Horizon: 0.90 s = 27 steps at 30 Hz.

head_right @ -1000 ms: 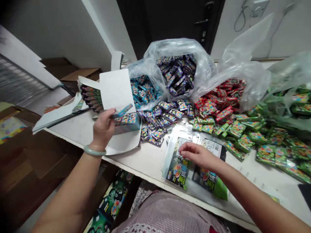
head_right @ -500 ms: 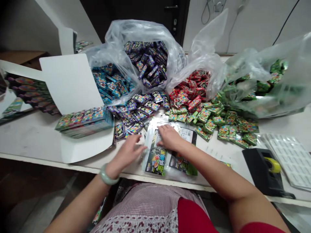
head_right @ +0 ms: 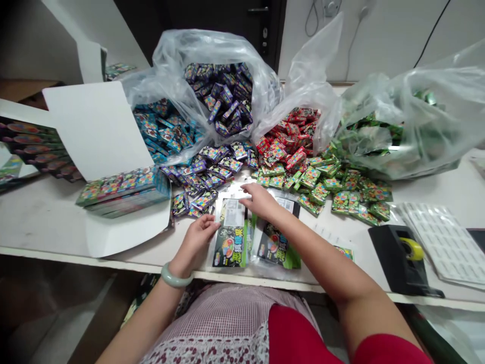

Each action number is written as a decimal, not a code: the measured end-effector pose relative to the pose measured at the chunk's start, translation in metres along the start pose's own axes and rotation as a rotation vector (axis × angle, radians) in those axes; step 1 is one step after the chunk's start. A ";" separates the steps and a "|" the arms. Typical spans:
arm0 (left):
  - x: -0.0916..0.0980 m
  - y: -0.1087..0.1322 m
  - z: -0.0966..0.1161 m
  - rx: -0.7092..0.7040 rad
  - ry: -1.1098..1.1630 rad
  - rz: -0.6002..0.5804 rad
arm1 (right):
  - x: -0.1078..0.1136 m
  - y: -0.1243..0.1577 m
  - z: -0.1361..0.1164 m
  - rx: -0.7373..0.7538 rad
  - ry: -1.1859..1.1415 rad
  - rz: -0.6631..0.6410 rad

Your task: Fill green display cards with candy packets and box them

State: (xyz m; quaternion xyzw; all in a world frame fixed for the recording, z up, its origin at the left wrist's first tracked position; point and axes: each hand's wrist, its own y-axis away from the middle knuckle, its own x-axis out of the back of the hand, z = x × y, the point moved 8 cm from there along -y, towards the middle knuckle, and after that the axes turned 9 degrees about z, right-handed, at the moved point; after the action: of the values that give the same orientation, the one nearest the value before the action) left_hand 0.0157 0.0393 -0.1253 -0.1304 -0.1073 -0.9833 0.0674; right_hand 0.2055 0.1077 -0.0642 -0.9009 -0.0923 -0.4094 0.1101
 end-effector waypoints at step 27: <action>0.020 0.034 0.150 -0.924 -0.644 0.120 | 0.037 -0.011 -0.075 -0.054 -0.849 -0.361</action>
State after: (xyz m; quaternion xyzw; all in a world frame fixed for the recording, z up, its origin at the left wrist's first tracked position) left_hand 0.0383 0.0391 0.0284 -0.4456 0.3269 -0.8331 0.0227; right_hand 0.1728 0.1006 0.0136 -0.9609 -0.2740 -0.0193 -0.0342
